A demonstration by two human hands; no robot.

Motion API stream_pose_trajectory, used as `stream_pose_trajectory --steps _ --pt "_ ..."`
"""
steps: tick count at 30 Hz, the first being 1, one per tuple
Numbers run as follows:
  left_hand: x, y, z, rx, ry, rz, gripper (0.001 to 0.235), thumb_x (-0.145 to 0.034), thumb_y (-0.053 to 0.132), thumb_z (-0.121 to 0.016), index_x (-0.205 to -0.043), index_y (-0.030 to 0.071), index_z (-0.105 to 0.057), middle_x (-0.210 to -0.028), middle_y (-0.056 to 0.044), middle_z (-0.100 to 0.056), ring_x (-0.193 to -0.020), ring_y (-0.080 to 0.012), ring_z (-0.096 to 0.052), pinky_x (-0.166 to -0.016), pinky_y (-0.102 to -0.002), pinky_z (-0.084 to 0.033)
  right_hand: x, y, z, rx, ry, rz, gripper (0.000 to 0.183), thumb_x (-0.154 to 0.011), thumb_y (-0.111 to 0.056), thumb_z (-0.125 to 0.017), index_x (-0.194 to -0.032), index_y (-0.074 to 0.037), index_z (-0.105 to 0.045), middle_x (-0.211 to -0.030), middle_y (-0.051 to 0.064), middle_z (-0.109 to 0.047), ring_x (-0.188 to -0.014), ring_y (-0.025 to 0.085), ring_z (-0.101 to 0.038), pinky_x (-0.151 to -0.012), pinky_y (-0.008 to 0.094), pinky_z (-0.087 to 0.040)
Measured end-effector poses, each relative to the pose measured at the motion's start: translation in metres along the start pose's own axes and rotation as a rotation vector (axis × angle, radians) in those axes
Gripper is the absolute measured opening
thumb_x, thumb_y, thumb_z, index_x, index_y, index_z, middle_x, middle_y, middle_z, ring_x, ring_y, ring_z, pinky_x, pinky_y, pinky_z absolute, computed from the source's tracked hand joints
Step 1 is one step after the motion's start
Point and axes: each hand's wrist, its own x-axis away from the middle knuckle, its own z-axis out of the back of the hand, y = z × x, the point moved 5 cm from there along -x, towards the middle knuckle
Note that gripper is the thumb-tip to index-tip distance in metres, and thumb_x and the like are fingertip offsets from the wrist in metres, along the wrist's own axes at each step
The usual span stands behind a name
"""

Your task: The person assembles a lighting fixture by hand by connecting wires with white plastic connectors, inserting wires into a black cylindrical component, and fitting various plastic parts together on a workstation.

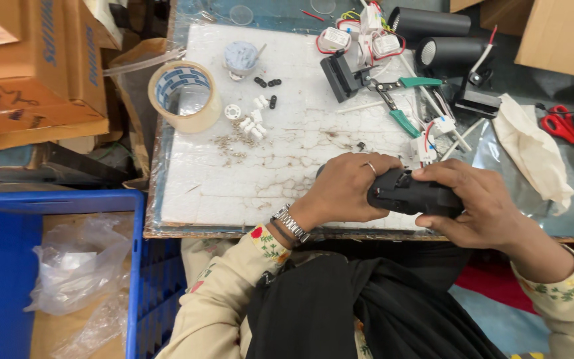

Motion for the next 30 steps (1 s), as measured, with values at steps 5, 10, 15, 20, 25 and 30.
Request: stream_pose_trajectory --steps 5,10,15,20,25,30 --pt "-0.002 -0.005 0.001 0.005 -0.023 0.045 0.064 -0.065 0.032 -0.086 -0.122 0.013 -0.064 -0.107 -0.006 -0.073 -0.095 -0.0288 -0.072 -0.083 -0.04 -0.057 -0.009 -0.006 0.0 -0.05 0.049 -0.053 0.061 -0.072 -0.025 -0.084 -0.124 -0.004 -0.061 -0.099 0.015 -0.069 -0.082 0.028 -0.07 -0.069 0.034 -0.052" --pt "0.0 -0.008 -0.004 -0.011 0.014 0.104 0.063 -0.066 0.033 -0.087 -0.121 0.015 -0.064 -0.102 -0.006 -0.074 -0.092 -0.0296 -0.072 -0.082 -0.04 -0.058 -0.016 -0.007 0.007 -0.152 0.059 -0.132 0.058 -0.09 -0.045 -0.067 -0.129 -0.002 -0.063 -0.088 0.01 -0.063 -0.073 0.021 -0.063 -0.067 0.032 -0.047" --pt "-0.006 -0.025 -0.004 0.083 -0.07 0.137 0.069 -0.062 0.031 -0.087 -0.124 0.015 -0.062 -0.097 -0.008 -0.074 -0.089 -0.0302 -0.073 -0.08 -0.039 -0.058 -0.021 -0.005 0.005 -0.112 0.077 -0.225 0.051 -0.103 -0.045 -0.05 -0.127 -0.003 -0.067 -0.082 0.009 -0.058 -0.073 0.023 -0.059 -0.07 0.034 -0.045" --pt "-0.01 -0.026 0.001 0.178 -0.116 0.176 0.067 -0.064 0.03 -0.085 -0.126 0.017 -0.062 -0.094 -0.007 -0.074 -0.087 -0.0286 -0.075 -0.079 -0.036 -0.06 -0.032 -0.013 0.006 -0.133 0.1 -0.152 0.05 -0.109 -0.044 -0.047 -0.129 -0.001 -0.064 -0.091 0.011 -0.06 -0.082 0.024 -0.061 -0.076 0.035 -0.048" --pt "-0.013 -0.018 0.007 0.181 -0.102 0.167 0.07 -0.065 0.029 -0.085 -0.129 0.017 -0.061 -0.094 -0.007 -0.074 -0.087 -0.0287 -0.074 -0.08 -0.036 -0.059 -0.037 -0.018 0.009 -0.104 0.053 -0.192 0.05 -0.105 -0.043 -0.049 -0.129 -0.002 -0.065 -0.09 0.012 -0.062 -0.081 0.026 -0.062 -0.075 0.036 -0.048" --pt "-0.019 -0.011 0.013 0.178 -0.109 0.135 0.072 -0.063 0.03 -0.085 -0.13 0.016 -0.06 -0.092 -0.007 -0.073 -0.085 -0.0291 -0.074 -0.078 -0.037 -0.059 -0.041 -0.02 0.012 -0.099 0.029 -0.191 0.05 -0.106 -0.043 -0.048 -0.129 -0.002 -0.064 -0.092 0.012 -0.064 -0.083 0.027 -0.064 -0.076 0.037 -0.049"
